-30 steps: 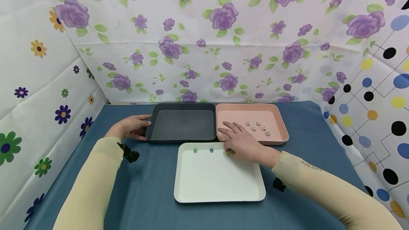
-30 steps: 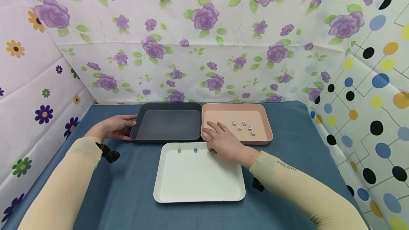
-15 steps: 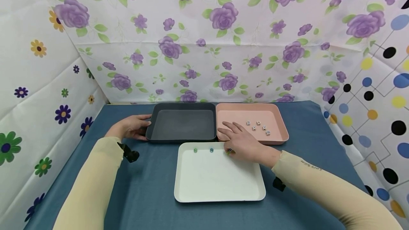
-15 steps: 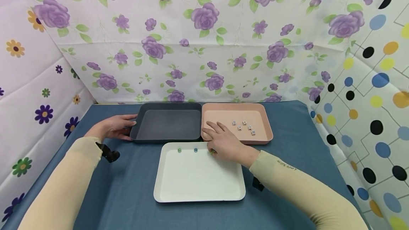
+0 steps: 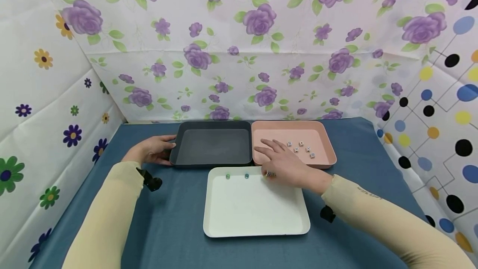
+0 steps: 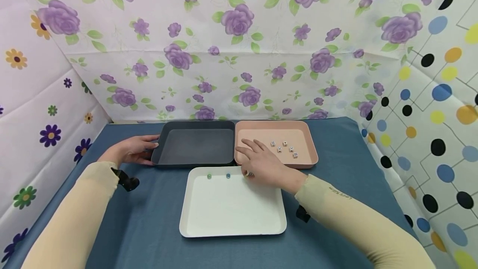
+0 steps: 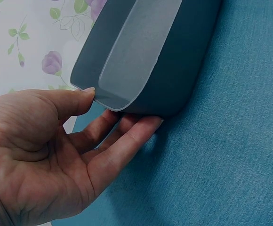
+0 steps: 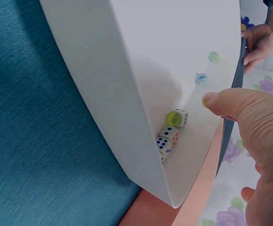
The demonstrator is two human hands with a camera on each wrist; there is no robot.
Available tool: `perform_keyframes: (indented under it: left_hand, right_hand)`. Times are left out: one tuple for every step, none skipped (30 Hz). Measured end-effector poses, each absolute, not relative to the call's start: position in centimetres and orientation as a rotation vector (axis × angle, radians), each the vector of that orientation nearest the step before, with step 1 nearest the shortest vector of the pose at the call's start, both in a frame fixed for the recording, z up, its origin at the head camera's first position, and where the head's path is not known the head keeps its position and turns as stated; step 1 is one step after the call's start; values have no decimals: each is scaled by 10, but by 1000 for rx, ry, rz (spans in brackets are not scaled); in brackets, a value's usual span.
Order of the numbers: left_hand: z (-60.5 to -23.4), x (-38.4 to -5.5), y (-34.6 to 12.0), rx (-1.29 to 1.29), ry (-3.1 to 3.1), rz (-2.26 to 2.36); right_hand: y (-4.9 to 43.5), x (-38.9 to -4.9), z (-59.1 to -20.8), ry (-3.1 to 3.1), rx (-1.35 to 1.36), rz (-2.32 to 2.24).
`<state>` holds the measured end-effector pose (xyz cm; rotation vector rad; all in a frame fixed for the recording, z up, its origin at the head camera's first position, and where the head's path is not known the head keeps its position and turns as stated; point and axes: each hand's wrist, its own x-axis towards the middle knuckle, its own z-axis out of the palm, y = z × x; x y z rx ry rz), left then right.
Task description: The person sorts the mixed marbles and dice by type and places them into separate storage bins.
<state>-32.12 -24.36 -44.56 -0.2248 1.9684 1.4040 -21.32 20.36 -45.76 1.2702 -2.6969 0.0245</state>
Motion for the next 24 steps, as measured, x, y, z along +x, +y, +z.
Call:
perform_keyframes:
  left_hand:
    - [-446, -321, -244, -226, 1967, 1405]
    - [-446, -321, -244, -228, 1968, 1405]
    - [-447, -321, -244, -230, 1968, 1407]
    - [-447, -321, -244, -230, 1969, 1407]
    - [-447, -321, -244, -231, 1971, 1406]
    - [-447, -321, -244, -234, 1971, 1408]
    - [-447, -321, -243, -235, 1970, 1408]
    - [-447, -320, -243, -230, 1973, 1407]
    - [-447, -320, -243, -227, 1975, 1408]
    - [-447, -320, -243, -223, 1976, 1408]
    - [-447, -320, -243, -222, 1976, 1410]
    - [-447, -320, -243, -220, 1976, 1412]
    - [-446, -319, -243, -215, 1978, 1412]
    - [-446, -319, -243, -215, 1978, 1412]
    - [-446, -319, -243, -213, 1978, 1412]
    - [-446, -319, -243, -216, 1977, 1413]
    - [-446, -319, -243, -216, 1977, 1413]
    - [-446, -319, -243, -217, 1977, 1413]
    - [-446, -319, -243, -217, 1977, 1413]
    - [-446, -319, -243, -218, 1977, 1415]
    - [-446, -319, -243, -217, 1977, 1417]
    - [-446, -319, -243, -221, 1976, 1420]
    - [-446, -319, -243, -217, 1976, 1421]
    - [-446, -319, -243, -218, 1975, 1422]
  right_hand:
    - [204, -213, -457, -2699, 1267, 30]
    - [204, -213, -456, -2703, 1265, 44]
    - [205, -213, -454, -2707, 1266, 59]
    - [205, -213, -453, -2713, 1264, 73]
    - [205, -212, -452, -2716, 1262, 87]
    - [206, -212, -450, -2720, 1258, 107]
    - [206, -213, -449, -2719, 1252, 123]
    - [207, -213, -447, -2717, 1245, 142]
    - [207, -214, -446, -2708, 1243, 152]
    - [208, -215, -444, -2699, 1235, 159]
    - [208, -216, -442, -2691, 1233, 172]
    - [209, -217, -440, -2689, 1228, 178]
    - [209, -218, -438, -2680, 1226, 184]
    - [210, -219, -437, -2672, 1225, 190]
    - [210, -220, -435, -2664, 1224, 196]
    - [210, -221, -433, -2661, 1217, 204]
    - [211, -222, -432, -2660, 1212, 212]
    - [211, -223, -430, -2654, 1204, 216]
    - [211, -224, -429, -2648, 1199, 224]
    - [211, -225, -427, -2649, 1190, 229]
    - [210, -225, -425, -2652, 1181, 238]
    - [210, -226, -423, -2654, 1172, 240]
    - [210, -227, -421, -2660, 1164, 243]
    - [209, -228, -419, -2664, 1156, 245]
